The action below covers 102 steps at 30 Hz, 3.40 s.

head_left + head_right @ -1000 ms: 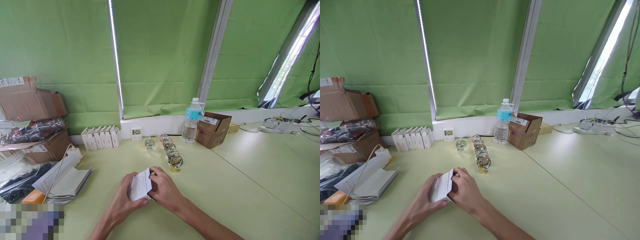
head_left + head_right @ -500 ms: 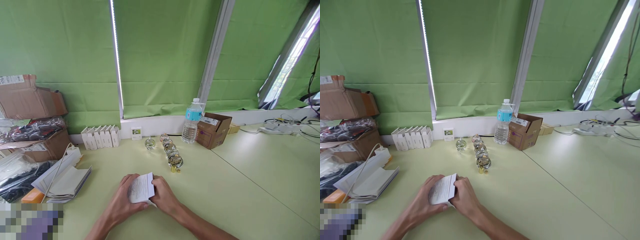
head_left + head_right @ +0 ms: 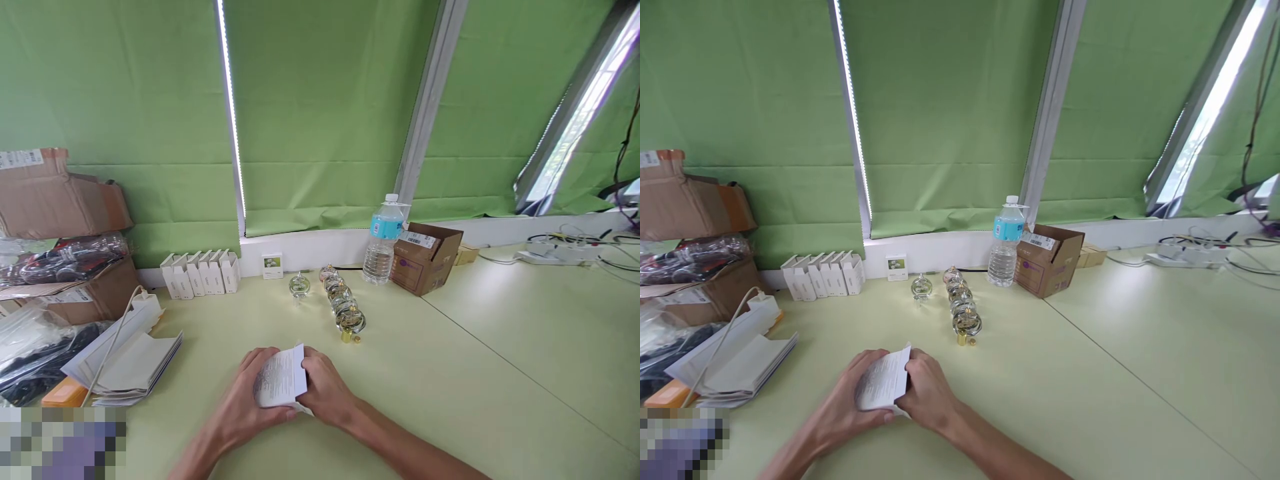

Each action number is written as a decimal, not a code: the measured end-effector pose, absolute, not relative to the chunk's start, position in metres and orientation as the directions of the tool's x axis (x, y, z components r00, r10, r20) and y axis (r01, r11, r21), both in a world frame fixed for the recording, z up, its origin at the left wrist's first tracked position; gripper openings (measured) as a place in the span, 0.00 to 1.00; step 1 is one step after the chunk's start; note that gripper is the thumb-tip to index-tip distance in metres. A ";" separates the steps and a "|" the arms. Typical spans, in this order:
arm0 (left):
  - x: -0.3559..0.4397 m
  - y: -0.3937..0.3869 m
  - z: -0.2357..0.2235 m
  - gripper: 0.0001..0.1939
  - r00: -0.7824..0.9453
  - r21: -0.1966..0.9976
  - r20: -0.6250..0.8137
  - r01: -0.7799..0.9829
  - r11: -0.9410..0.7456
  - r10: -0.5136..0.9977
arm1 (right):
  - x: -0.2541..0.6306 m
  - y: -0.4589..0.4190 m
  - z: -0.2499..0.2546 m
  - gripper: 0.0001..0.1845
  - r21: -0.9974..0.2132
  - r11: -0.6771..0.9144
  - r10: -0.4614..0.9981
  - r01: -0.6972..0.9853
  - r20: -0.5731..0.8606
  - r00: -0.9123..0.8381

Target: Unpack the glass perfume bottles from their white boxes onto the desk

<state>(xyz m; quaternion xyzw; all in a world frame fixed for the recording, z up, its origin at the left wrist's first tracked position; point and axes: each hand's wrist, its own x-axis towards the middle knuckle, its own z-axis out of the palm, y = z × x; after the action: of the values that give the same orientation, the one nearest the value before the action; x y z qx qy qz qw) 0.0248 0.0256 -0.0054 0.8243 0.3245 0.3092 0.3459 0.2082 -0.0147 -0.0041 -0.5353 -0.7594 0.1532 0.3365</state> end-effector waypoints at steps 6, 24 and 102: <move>0.025 0.026 -0.004 0.34 0.610 0.764 0.286 0.320 -0.560 0.739 | 0.208 -0.015 -0.007 0.05 -0.660 0.357 0.932 0.661 0.299 -0.206; 0.023 0.031 -0.012 0.34 0.620 0.723 0.276 0.371 -0.583 0.735 | 0.205 -0.010 -0.007 0.05 -0.609 0.384 0.906 0.694 0.395 -0.154; 0.052 0.003 -0.025 0.23 0.573 0.407 0.477 0.529 -0.745 0.667 | 0.228 -0.028 0.040 0.12 -0.627 0.193 0.976 0.755 0.203 -0.080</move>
<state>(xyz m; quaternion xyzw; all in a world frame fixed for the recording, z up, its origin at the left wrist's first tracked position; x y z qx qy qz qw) 0.0523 0.0033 -0.0253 0.8799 0.3396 0.3134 0.1102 0.2276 -0.0278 0.0401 -0.6081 -0.7116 0.1841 0.3000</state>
